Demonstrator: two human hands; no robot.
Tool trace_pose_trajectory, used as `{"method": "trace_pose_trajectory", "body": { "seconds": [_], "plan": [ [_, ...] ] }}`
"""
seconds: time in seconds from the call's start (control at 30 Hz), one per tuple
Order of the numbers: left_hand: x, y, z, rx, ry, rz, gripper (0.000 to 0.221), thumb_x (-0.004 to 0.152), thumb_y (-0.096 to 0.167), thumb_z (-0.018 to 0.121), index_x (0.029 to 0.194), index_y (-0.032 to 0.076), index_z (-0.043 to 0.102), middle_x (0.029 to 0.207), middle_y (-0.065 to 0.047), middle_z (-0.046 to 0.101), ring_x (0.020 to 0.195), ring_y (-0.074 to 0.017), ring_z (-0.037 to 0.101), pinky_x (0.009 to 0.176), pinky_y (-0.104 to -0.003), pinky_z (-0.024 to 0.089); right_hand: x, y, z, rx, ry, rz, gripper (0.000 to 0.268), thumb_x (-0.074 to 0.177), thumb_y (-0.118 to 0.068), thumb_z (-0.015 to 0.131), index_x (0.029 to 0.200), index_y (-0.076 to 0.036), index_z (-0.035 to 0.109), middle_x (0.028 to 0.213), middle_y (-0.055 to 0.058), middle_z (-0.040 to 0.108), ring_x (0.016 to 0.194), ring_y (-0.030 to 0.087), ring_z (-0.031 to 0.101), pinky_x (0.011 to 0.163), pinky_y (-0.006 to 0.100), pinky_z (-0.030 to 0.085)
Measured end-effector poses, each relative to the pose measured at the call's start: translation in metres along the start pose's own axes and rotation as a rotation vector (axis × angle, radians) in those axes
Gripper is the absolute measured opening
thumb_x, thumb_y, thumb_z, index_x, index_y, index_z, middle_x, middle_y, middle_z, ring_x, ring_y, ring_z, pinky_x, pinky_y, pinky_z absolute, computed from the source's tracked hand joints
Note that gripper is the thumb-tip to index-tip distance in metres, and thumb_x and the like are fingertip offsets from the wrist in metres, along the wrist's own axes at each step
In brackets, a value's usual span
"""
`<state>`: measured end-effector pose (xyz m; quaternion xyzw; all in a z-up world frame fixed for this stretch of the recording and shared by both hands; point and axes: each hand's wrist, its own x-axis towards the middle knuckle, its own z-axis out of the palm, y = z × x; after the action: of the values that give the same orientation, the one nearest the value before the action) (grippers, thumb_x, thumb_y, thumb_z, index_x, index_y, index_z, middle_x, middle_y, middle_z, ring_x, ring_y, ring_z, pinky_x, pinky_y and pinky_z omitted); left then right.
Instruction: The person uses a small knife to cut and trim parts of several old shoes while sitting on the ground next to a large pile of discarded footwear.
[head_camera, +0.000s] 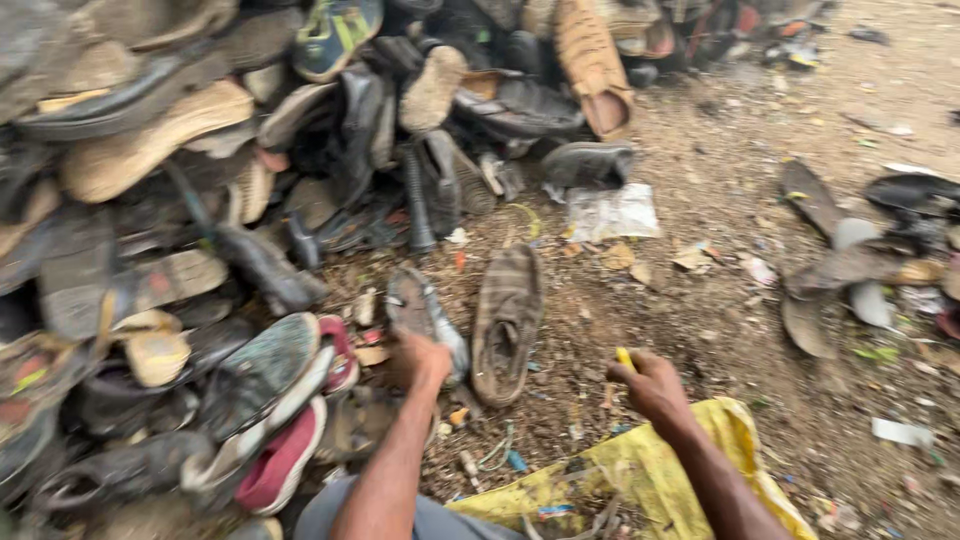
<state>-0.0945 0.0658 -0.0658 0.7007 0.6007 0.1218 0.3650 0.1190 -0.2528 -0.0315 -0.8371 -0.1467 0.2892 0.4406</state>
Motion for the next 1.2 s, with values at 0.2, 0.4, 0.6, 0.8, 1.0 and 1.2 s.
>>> {"method": "trace_pose_trajectory", "body": {
  "seconds": [0.2, 0.4, 0.6, 0.8, 1.0, 1.2],
  "plan": [
    [-0.082, 0.039, -0.042, -0.526, -0.299, -0.085, 0.057, 0.078, 0.002, 0.074, 0.131, -0.004, 0.053, 0.116, -0.018, 0.070, 0.091, -0.0285, 0.074, 0.076, -0.044, 0.063, -0.020, -0.035, 0.013, 0.088, -0.145, 0.011, 0.037, 0.093, -0.035, 0.070, 0.113, -0.004, 0.074, 0.081, 0.007, 0.066, 0.056, 0.008, 0.051, 0.050, 0.026, 0.047],
    [-0.152, 0.045, -0.034, -0.705, -1.233, 0.136, 0.053, 0.077, 0.002, 0.079, 0.127, -0.005, 0.064, 0.110, -0.016, 0.076, 0.093, -0.0246, 0.075, 0.089, -0.038, 0.063, -0.040, -0.053, 0.011, 0.636, -0.340, 0.159, 0.034, 0.092, -0.032, 0.071, 0.118, -0.011, 0.065, 0.080, 0.010, 0.058, 0.046, 0.012, 0.042, 0.038, 0.026, 0.033],
    [-0.135, 0.054, -0.022, -0.217, -1.094, 0.205, 0.065, 0.082, 0.024, 0.078, 0.141, 0.009, 0.054, 0.124, -0.006, 0.070, 0.111, -0.0240, 0.069, 0.095, -0.042, 0.062, -0.006, 0.024, -0.123, 0.136, 0.150, 0.218, 0.032, 0.088, -0.017, 0.070, 0.117, -0.005, 0.069, 0.100, 0.009, 0.074, 0.067, 0.016, 0.063, 0.059, 0.032, 0.054],
    [-0.055, 0.053, -0.028, -0.122, -0.378, 0.283, 0.048, 0.084, 0.030, 0.078, 0.126, 0.009, 0.069, 0.121, -0.011, 0.073, 0.111, -0.0245, 0.070, 0.098, -0.039, 0.055, -0.046, 0.037, -0.229, -0.423, 0.538, 0.332, 0.030, 0.092, -0.010, 0.062, 0.120, -0.007, 0.072, 0.113, 0.004, 0.076, 0.056, 0.012, 0.052, 0.047, 0.028, 0.044],
    [0.086, 0.120, -0.004, -0.073, 0.030, 0.158, 0.037, 0.095, 0.033, 0.069, 0.120, 0.007, 0.069, 0.105, -0.015, 0.077, 0.092, -0.0291, 0.073, 0.080, -0.046, 0.056, -0.049, -0.080, -0.086, 0.157, 0.208, 0.185, 0.033, 0.096, -0.009, 0.059, 0.128, -0.007, 0.069, 0.110, 0.006, 0.079, 0.046, 0.008, 0.039, 0.038, 0.025, 0.034],
    [0.139, 0.157, 0.011, 0.133, 0.236, 0.263, 0.063, 0.087, 0.024, 0.079, 0.139, 0.006, 0.048, 0.109, -0.022, 0.063, 0.083, -0.0301, 0.065, 0.070, -0.047, 0.054, -0.036, -0.082, -0.022, 0.378, -0.102, 0.274, 0.035, 0.097, -0.019, 0.065, 0.129, -0.005, 0.065, 0.093, 0.009, 0.083, 0.043, 0.009, 0.039, 0.038, 0.025, 0.031]
  ]
}}
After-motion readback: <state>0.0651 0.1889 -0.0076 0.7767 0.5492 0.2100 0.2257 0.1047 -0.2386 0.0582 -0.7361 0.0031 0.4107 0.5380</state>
